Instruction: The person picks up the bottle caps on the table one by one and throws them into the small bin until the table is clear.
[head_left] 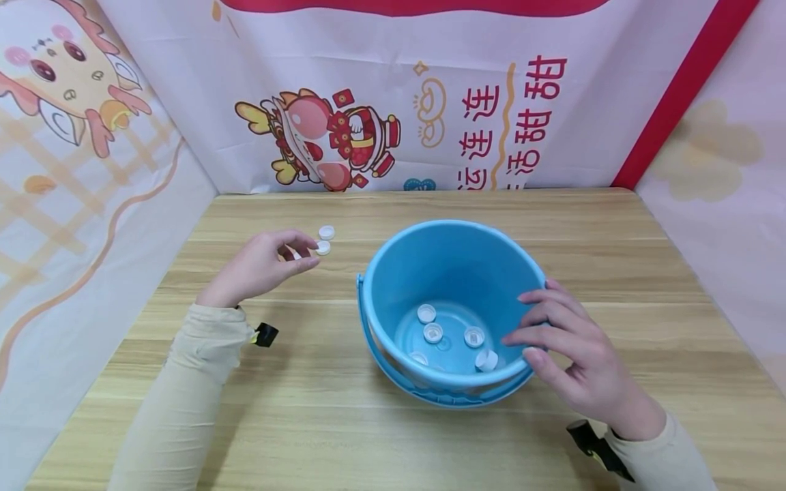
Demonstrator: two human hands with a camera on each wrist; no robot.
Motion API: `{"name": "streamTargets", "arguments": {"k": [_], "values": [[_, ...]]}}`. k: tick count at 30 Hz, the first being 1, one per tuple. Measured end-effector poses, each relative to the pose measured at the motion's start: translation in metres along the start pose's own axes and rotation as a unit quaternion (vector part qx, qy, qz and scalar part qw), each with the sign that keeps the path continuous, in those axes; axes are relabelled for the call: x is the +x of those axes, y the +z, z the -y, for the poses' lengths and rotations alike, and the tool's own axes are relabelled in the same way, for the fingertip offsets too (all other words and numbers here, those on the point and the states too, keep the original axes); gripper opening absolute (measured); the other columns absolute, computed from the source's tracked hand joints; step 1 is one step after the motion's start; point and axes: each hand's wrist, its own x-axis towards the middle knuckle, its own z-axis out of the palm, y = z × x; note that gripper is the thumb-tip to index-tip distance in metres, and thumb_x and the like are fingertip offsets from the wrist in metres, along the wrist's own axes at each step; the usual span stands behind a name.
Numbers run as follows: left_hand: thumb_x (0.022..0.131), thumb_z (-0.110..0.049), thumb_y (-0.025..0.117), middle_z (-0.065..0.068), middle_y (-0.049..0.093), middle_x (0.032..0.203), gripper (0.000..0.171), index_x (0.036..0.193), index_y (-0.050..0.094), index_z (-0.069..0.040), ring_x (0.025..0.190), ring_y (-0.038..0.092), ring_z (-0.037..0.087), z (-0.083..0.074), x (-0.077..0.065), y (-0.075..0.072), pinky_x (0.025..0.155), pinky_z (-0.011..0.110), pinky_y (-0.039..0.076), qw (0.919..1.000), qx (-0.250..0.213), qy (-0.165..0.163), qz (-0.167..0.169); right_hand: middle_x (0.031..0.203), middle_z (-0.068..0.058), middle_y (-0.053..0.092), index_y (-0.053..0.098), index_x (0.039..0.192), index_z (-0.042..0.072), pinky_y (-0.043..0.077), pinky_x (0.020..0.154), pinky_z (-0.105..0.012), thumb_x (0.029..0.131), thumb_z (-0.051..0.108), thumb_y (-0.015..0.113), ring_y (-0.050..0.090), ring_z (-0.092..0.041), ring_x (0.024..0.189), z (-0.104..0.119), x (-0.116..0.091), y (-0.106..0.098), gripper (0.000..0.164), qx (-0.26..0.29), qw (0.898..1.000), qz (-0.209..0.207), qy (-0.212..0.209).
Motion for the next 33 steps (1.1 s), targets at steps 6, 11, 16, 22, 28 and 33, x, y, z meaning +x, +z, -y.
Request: {"name": "streamTargets", "arguments": {"k": [6, 11, 16, 22, 28, 33], "values": [[0.094, -0.033, 0.070, 0.004, 0.067, 0.100, 0.027, 0.113, 0.070, -0.014, 0.088, 0.058, 0.024, 0.005, 0.003, 0.001, 0.075, 0.039, 0.049, 1.0000, 0.002, -0.005, 0.001, 0.090, -0.007, 0.062, 0.074, 0.092, 0.007, 0.022, 0.117, -0.045, 0.103, 0.033, 0.053, 0.051, -0.030, 0.116, -0.001, -0.001, -0.001, 0.036, -0.004, 1.000, 0.003, 0.005], [0.094, -0.033, 0.069, 0.005, 0.067, 0.100, 0.029, 0.115, 0.069, -0.012, 0.089, 0.058, 0.025, 0.014, 0.008, 0.001, 0.077, 0.040, 0.048, 0.9999, 0.001, -0.013, 0.004, 0.091, -0.007, 0.062, 0.074, 0.092, 0.008, 0.022, 0.116, -0.044, 0.103, 0.034, 0.053, 0.051, -0.030, 0.116, -0.001, -0.002, -0.001, 0.036, -0.005, 1.000, 0.005, 0.007], [0.093, -0.030, 0.071, 0.005, 0.067, 0.099, 0.028, 0.114, 0.069, -0.010, 0.088, 0.060, 0.025, 0.028, 0.014, 0.004, 0.075, 0.038, 0.049, 0.9997, -0.001, -0.026, -0.001, 0.091, -0.007, 0.062, 0.074, 0.092, 0.007, 0.022, 0.116, -0.044, 0.103, 0.033, 0.053, 0.051, -0.030, 0.116, -0.001, -0.001, -0.001, 0.035, -0.005, 1.000, 0.006, 0.006], [0.093, -0.031, 0.070, 0.009, 0.067, 0.102, 0.033, 0.117, 0.068, -0.008, 0.089, 0.061, 0.027, 0.050, 0.023, 0.008, 0.075, 0.038, 0.049, 0.9993, 0.002, -0.036, 0.004, 0.091, -0.007, 0.062, 0.074, 0.092, 0.007, 0.022, 0.117, -0.044, 0.103, 0.034, 0.053, 0.051, -0.030, 0.116, -0.001, -0.001, -0.001, 0.036, -0.005, 1.000, 0.006, 0.005], [0.092, -0.028, 0.072, 0.019, 0.062, 0.119, 0.047, 0.131, 0.060, -0.004, 0.099, 0.058, 0.031, 0.069, 0.035, 0.014, 0.086, 0.046, 0.047, 0.9967, 0.012, -0.077, 0.026, 0.090, -0.007, 0.062, 0.074, 0.092, 0.007, 0.022, 0.116, -0.044, 0.103, 0.033, 0.053, 0.051, -0.030, 0.116, -0.001, 0.000, 0.000, 0.035, -0.003, 1.000, 0.004, 0.000], [0.091, -0.027, 0.072, 0.022, 0.057, 0.126, 0.055, 0.139, 0.054, -0.004, 0.111, 0.055, 0.036, 0.077, 0.043, 0.019, 0.097, 0.054, 0.043, 0.9924, 0.022, -0.110, 0.052, 0.090, -0.007, 0.062, 0.074, 0.092, 0.007, 0.022, 0.116, -0.045, 0.104, 0.033, 0.053, 0.051, -0.030, 0.116, -0.001, 0.001, 0.000, 0.036, -0.004, 1.000, 0.004, -0.002]]}}
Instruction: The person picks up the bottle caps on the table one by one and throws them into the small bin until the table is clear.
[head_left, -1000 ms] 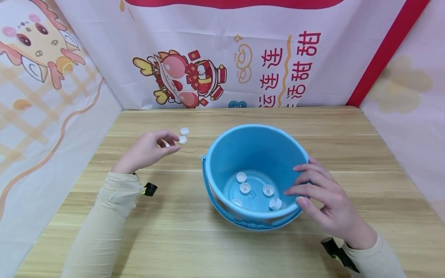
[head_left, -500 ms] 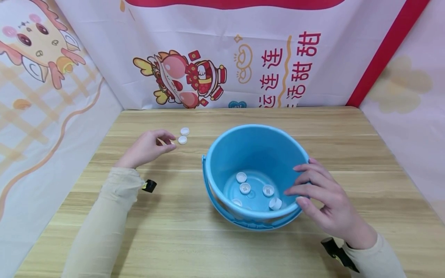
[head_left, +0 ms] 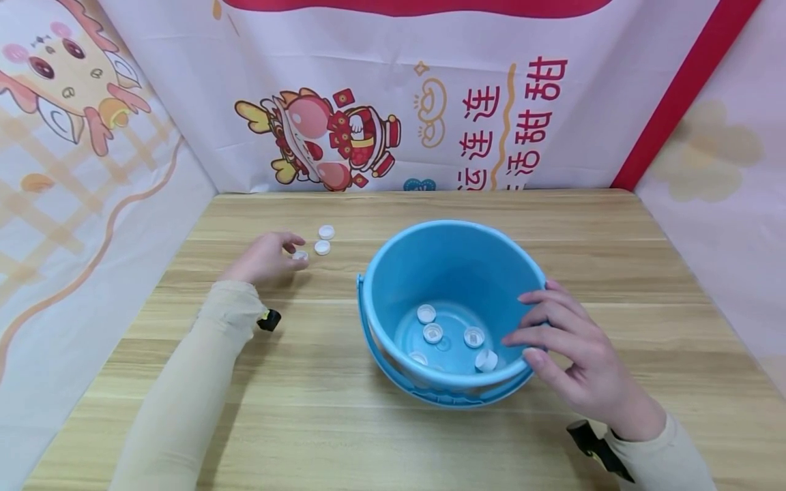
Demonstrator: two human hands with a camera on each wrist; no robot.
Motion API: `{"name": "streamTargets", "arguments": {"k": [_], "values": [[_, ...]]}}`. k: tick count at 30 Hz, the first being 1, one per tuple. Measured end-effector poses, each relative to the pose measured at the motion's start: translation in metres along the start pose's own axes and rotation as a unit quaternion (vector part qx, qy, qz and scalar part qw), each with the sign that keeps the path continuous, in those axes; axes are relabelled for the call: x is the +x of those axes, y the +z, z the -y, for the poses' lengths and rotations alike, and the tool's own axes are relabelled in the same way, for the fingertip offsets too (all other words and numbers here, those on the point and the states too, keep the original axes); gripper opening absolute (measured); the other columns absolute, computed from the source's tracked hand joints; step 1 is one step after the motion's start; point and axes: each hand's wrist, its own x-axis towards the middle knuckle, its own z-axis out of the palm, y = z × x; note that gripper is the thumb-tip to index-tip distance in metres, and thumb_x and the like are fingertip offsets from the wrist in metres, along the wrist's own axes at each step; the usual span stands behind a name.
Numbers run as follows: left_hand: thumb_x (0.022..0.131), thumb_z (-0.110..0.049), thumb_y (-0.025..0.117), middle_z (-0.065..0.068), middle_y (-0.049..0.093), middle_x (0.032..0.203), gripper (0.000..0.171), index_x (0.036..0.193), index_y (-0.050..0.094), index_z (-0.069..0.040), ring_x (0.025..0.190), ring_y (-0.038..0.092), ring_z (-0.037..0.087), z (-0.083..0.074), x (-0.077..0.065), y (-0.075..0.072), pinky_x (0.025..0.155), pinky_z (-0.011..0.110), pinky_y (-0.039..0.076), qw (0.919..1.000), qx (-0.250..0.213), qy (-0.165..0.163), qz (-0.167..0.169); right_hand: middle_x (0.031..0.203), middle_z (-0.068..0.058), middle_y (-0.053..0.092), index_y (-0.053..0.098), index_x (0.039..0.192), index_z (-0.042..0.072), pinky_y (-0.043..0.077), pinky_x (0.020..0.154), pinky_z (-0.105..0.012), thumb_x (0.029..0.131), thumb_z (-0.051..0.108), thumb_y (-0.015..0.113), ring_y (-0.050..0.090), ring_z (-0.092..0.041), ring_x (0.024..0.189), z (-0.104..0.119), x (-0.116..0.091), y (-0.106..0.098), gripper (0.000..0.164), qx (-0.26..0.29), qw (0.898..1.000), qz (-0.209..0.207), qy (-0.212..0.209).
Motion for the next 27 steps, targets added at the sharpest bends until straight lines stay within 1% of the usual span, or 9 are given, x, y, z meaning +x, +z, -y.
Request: {"name": "streamTargets", "arguments": {"k": [2, 5, 11, 15, 20, 23, 27], "values": [[0.091, -0.028, 0.072, 0.022, 0.057, 0.126, 0.056, 0.139, 0.054, -0.004, 0.112, 0.054, 0.036, 0.002, 0.003, 0.001, 0.098, 0.054, 0.043, 0.9999, 0.005, -0.006, 0.009, 0.090, -0.007, 0.062, 0.074, 0.092, 0.007, 0.022, 0.116, -0.045, 0.104, 0.033, 0.053, 0.051, -0.030, 0.116, 0.000, 0.000, 0.000, 0.036, 0.000, 1.000, 0.000, -0.002], [0.091, -0.027, 0.073, 0.020, 0.059, 0.121, 0.052, 0.135, 0.058, -0.003, 0.109, 0.054, 0.034, 0.005, 0.009, 0.003, 0.096, 0.053, 0.043, 0.9999, 0.011, -0.005, 0.012, 0.090, -0.008, 0.062, 0.074, 0.092, 0.007, 0.022, 0.116, -0.045, 0.104, 0.033, 0.053, 0.051, -0.030, 0.116, 0.000, 0.000, 0.000, 0.036, 0.001, 1.000, -0.001, -0.003], [0.091, -0.023, 0.073, 0.016, 0.063, 0.109, 0.044, 0.127, 0.063, 0.000, 0.099, 0.057, 0.029, 0.007, 0.015, 0.006, 0.090, 0.047, 0.046, 0.9998, 0.018, 0.007, 0.007, 0.090, -0.008, 0.062, 0.074, 0.092, 0.007, 0.022, 0.116, -0.045, 0.103, 0.033, 0.053, 0.051, -0.030, 0.116, 0.000, 0.000, -0.001, 0.036, 0.000, 1.000, 0.001, -0.001], [0.091, -0.021, 0.073, 0.016, 0.065, 0.105, 0.042, 0.125, 0.064, 0.002, 0.096, 0.058, 0.029, 0.008, 0.017, 0.008, 0.089, 0.046, 0.047, 0.9996, 0.021, 0.017, 0.008, 0.091, -0.008, 0.062, 0.074, 0.093, 0.007, 0.022, 0.116, -0.045, 0.103, 0.033, 0.053, 0.051, -0.030, 0.116, -0.001, -0.001, -0.001, 0.036, 0.000, 1.000, 0.003, 0.001], [0.090, -0.019, 0.073, 0.015, 0.067, 0.104, 0.039, 0.122, 0.065, 0.002, 0.096, 0.060, 0.028, 0.011, 0.020, 0.010, 0.090, 0.046, 0.047, 0.9994, 0.027, 0.023, 0.004, 0.091, -0.007, 0.062, 0.074, 0.093, 0.007, 0.022, 0.117, -0.044, 0.103, 0.033, 0.053, 0.051, -0.030, 0.117, -0.001, -0.002, -0.001, 0.035, 0.001, 1.000, 0.004, 0.005], [0.090, -0.019, 0.073, 0.015, 0.066, 0.104, 0.038, 0.122, 0.066, 0.000, 0.095, 0.059, 0.028, 0.011, 0.020, 0.010, 0.089, 0.045, 0.046, 0.9994, 0.029, 0.019, 0.004, 0.091, -0.007, 0.062, 0.074, 0.093, 0.007, 0.023, 0.116, -0.044, 0.103, 0.033, 0.053, 0.051, -0.030, 0.117, -0.001, -0.002, -0.001, 0.035, 0.001, 1.000, 0.003, 0.003], [0.090, -0.019, 0.072, 0.020, 0.061, 0.110, 0.039, 0.125, 0.064, -0.001, 0.099, 0.056, 0.032, 0.011, 0.021, 0.008, 0.090, 0.049, 0.045, 0.9995, 0.029, 0.015, -0.002, 0.090, -0.008, 0.062, 0.074, 0.092, 0.007, 0.023, 0.116, -0.045, 0.103, 0.033, 0.053, 0.051, -0.030, 0.116, -0.001, -0.001, 0.000, 0.035, 0.000, 1.000, 0.002, 0.001]]}}
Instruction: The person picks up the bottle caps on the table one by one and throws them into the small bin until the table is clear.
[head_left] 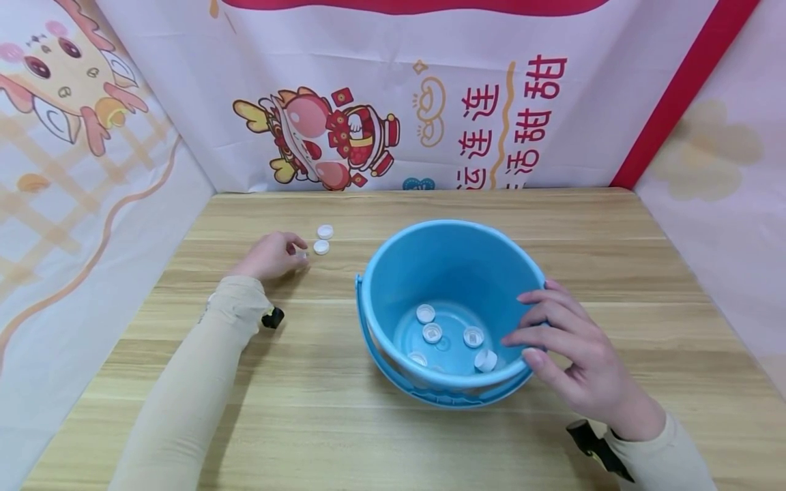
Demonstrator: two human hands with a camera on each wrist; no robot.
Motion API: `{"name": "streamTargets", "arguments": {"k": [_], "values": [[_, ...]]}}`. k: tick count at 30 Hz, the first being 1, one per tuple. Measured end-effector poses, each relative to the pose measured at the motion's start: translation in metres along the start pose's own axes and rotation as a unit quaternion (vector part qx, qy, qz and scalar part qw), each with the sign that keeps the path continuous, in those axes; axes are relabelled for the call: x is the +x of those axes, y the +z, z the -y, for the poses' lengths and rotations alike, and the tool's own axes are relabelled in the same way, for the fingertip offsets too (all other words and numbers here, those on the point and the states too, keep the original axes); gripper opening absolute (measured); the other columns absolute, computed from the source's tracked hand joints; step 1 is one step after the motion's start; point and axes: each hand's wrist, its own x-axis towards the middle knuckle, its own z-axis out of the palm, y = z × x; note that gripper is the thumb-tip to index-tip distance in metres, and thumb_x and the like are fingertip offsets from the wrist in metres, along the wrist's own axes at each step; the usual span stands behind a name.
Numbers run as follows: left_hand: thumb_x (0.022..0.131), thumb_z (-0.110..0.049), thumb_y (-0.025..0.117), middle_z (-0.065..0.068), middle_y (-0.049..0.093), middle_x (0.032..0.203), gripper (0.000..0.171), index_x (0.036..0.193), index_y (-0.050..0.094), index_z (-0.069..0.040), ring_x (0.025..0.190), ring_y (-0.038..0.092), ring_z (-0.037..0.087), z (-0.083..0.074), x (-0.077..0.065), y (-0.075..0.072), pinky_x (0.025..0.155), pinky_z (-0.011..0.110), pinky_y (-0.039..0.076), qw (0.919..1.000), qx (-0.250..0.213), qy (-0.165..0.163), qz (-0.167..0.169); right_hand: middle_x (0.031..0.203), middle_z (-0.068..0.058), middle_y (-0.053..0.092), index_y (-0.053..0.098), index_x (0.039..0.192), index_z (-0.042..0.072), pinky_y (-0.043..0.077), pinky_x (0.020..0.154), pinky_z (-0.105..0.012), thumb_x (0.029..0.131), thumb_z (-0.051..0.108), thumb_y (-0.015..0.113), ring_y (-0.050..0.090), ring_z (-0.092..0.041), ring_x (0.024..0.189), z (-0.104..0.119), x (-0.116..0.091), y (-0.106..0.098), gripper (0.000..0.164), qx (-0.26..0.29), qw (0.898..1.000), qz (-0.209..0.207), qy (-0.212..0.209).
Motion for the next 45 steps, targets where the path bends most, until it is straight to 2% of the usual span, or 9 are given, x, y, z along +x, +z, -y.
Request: {"name": "streamTargets", "arguments": {"k": [5, 12, 21, 24, 29, 36, 41, 45], "values": [[0.090, -0.020, 0.074, 0.026, 0.057, 0.121, 0.045, 0.128, 0.060, -0.001, 0.112, 0.053, 0.039, 0.001, 0.001, -0.003, 0.099, 0.056, 0.040, 0.9999, -0.002, -0.013, -0.001, 0.090, -0.008, 0.062, 0.074, 0.091, 0.006, 0.022, 0.116, -0.045, 0.104, 0.032, 0.053, 0.051, -0.030, 0.116, 0.001, 0.001, 0.000, 0.036, 0.002, 1.000, 0.000, -0.004], [0.090, -0.023, 0.073, 0.017, 0.065, 0.109, 0.037, 0.119, 0.068, 0.001, 0.097, 0.057, 0.030, 0.007, 0.005, 0.001, 0.091, 0.048, 0.045, 0.9995, 0.009, -0.027, 0.009, 0.090, -0.007, 0.062, 0.074, 0.092, 0.006, 0.022, 0.116, -0.045, 0.104, 0.032, 0.052, 0.051, -0.030, 0.116, 0.001, 0.002, 0.000, 0.036, 0.003, 1.000, 0.001, -0.003], [0.089, -0.021, 0.074, 0.020, 0.067, 0.112, 0.036, 0.115, 0.069, 0.002, 0.102, 0.060, 0.034, 0.006, 0.002, 0.000, 0.096, 0.052, 0.044, 0.9996, 0.017, -0.020, 0.008, 0.091, -0.008, 0.062, 0.074, 0.092, 0.006, 0.023, 0.116, -0.045, 0.104, 0.032, 0.053, 0.050, -0.031, 0.116, 0.001, 0.002, 0.000, 0.035, 0.002, 1.000, 0.001, -0.007], [0.090, -0.022, 0.073, 0.019, 0.066, 0.115, 0.038, 0.120, 0.067, 0.001, 0.105, 0.058, 0.033, -0.001, -0.002, -0.004, 0.096, 0.052, 0.044, 0.9997, 0.007, -0.021, 0.002, 0.091, -0.007, 0.062, 0.074, 0.092, 0.006, 0.023, 0.116, -0.044, 0.104, 0.032, 0.053, 0.050, -0.030, 0.116, 0.001, 0.002, 0.000, 0.035, 0.004, 1.000, 0.001, -0.005], [0.093, -0.025, 0.069, 0.016, 0.066, 0.111, 0.039, 0.123, 0.067, -0.001, 0.100, 0.058, 0.030, -0.035, -0.014, -0.019, 0.087, 0.048, 0.047, 0.9995, 0.002, 0.001, -0.032, 0.091, -0.008, 0.062, 0.074, 0.092, 0.007, 0.023, 0.116, -0.044, 0.103, 0.032, 0.053, 0.050, -0.030, 0.116, 0.001, 0.002, 0.000, 0.035, 0.005, 1.000, -0.001, -0.004], [0.096, -0.037, 0.065, 0.006, 0.068, 0.105, 0.042, 0.125, 0.069, -0.008, 0.079, 0.058, 0.023, -0.100, -0.040, -0.040, 0.068, 0.039, 0.050, 0.9933, 0.036, 0.080, -0.075, 0.092, -0.007, 0.063, 0.074, 0.093, 0.007, 0.023, 0.117, -0.044, 0.103, 0.033, 0.053, 0.050, -0.030, 0.116, 0.000, -0.001, -0.001, 0.035, 0.003, 1.000, 0.002, 0.006], [0.094, -0.036, 0.068, 0.004, 0.067, 0.106, 0.040, 0.125, 0.069, -0.011, 0.081, 0.059, 0.021, -0.151, -0.069, -0.050, 0.069, 0.037, 0.053, 0.9809, 0.073, 0.147, -0.104, 0.091, -0.007, 0.062, 0.074, 0.092, 0.007, 0.022, 0.117, -0.044, 0.104, 0.033, 0.052, 0.050, -0.030, 0.116, 0.000, -0.001, -0.001, 0.035, 0.002, 1.000, -0.002, 0.003], [0.092, -0.034, 0.071, 0.006, 0.067, 0.108, 0.040, 0.124, 0.069, -0.010, 0.091, 0.062, 0.023, -0.185, -0.092, -0.052, 0.075, 0.038, 0.054, 0.9648, 0.102, 0.204, -0.132, 0.091, -0.008, 0.062, 0.074, 0.092, 0.007, 0.023, 0.116, -0.045, 0.104, 0.032, 0.052, 0.051, -0.031, 0.116, -0.001, 0.000, 0.000, 0.035, 0.003, 1.000, -0.005, -0.002]]}}
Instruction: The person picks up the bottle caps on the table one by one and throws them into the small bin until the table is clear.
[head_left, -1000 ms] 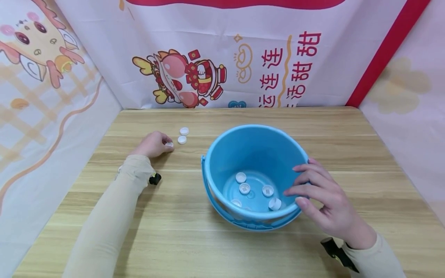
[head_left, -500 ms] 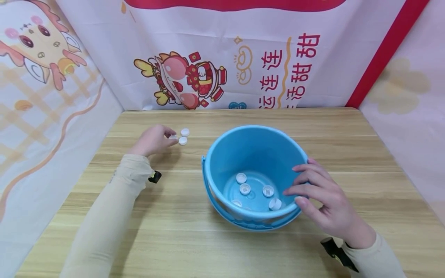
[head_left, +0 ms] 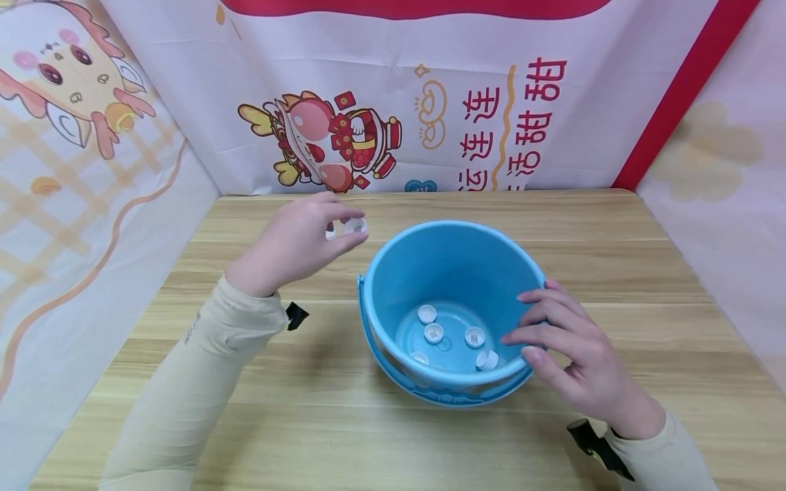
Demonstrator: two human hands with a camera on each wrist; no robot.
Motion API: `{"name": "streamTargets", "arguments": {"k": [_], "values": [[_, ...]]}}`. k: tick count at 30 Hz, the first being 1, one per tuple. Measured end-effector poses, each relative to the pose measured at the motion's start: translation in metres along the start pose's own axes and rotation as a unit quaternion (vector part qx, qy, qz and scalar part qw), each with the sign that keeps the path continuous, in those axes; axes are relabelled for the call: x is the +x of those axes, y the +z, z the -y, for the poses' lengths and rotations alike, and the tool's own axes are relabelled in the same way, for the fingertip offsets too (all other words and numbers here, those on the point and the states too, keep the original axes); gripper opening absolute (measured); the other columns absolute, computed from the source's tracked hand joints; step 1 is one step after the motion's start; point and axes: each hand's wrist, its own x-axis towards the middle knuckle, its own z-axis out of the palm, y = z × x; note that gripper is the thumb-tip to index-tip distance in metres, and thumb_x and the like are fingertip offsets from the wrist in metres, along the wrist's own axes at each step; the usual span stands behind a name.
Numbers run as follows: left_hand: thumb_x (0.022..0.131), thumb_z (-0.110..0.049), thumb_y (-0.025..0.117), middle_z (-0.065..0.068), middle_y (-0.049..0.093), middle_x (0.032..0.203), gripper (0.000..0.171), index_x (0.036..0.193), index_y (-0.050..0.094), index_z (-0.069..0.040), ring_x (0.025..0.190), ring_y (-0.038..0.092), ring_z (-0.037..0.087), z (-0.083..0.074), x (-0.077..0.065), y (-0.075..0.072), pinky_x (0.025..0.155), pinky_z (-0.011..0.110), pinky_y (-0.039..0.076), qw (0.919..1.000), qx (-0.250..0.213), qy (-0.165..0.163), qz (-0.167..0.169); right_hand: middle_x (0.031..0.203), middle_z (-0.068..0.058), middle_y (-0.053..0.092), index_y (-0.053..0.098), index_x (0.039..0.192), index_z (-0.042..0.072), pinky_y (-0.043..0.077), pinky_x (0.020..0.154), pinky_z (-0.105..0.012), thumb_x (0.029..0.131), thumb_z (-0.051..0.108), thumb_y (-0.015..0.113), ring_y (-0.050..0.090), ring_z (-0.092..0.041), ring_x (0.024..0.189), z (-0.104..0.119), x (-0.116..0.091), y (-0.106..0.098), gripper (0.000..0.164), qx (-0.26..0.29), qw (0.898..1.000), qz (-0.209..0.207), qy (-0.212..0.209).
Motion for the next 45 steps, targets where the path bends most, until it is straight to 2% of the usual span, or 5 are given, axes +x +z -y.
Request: {"name": "streamTargets", "arguments": {"k": [7, 11, 22, 31, 45], "values": [[0.087, -0.030, 0.078, 0.007, 0.069, 0.108, 0.038, 0.118, 0.073, -0.009, 0.095, 0.064, 0.021, -0.040, -0.004, -0.006, 0.074, 0.034, 0.057, 0.9929, 0.005, 0.110, -0.046, 0.091, -0.007, 0.062, 0.074, 0.092, 0.008, 0.023, 0.117, -0.044, 0.104, 0.033, 0.052, 0.051, -0.030, 0.116, 0.000, -0.001, -0.001, 0.036, -0.004, 1.000, 0.003, 0.006], [0.087, -0.033, 0.078, 0.006, 0.069, 0.106, 0.038, 0.117, 0.073, -0.009, 0.093, 0.064, 0.019, -0.052, -0.001, -0.005, 0.073, 0.032, 0.057, 0.9896, 0.005, 0.137, -0.041, 0.091, -0.007, 0.063, 0.074, 0.092, 0.008, 0.023, 0.116, -0.045, 0.104, 0.033, 0.052, 0.051, -0.030, 0.116, 0.000, -0.001, -0.001, 0.036, -0.004, 1.000, 0.003, 0.005], [0.088, -0.031, 0.077, 0.007, 0.068, 0.110, 0.038, 0.119, 0.072, -0.009, 0.098, 0.063, 0.020, -0.061, 0.002, 0.004, 0.076, 0.034, 0.057, 0.9899, -0.013, 0.141, -0.004, 0.090, -0.007, 0.062, 0.074, 0.091, 0.007, 0.023, 0.116, -0.044, 0.104, 0.032, 0.052, 0.051, -0.030, 0.115, 0.001, -0.001, -0.001, 0.036, -0.003, 1.000, 0.000, 0.002], [0.084, -0.035, 0.080, 0.008, 0.067, 0.109, 0.046, 0.121, 0.071, -0.010, 0.097, 0.062, 0.020, -0.060, 0.000, 0.008, 0.076, 0.033, 0.057, 0.9919, -0.003, 0.123, 0.033, 0.091, -0.007, 0.063, 0.074, 0.092, 0.007, 0.023, 0.117, -0.044, 0.104, 0.033, 0.052, 0.051, -0.030, 0.117, 0.000, -0.002, -0.002, 0.036, -0.005, 1.000, 0.002, 0.008], [0.086, -0.032, 0.079, 0.007, 0.068, 0.110, 0.040, 0.119, 0.072, -0.009, 0.098, 0.064, 0.022, -0.038, -0.002, 0.007, 0.078, 0.035, 0.057, 0.9962, -0.006, 0.085, 0.013, 0.091, -0.007, 0.063, 0.074, 0.093, 0.008, 0.023, 0.116, -0.043, 0.104, 0.033, 0.053, 0.051, -0.029, 0.116, -0.001, -0.004, -0.002, 0.035, -0.002, 1.000, 0.002, 0.010]]}}
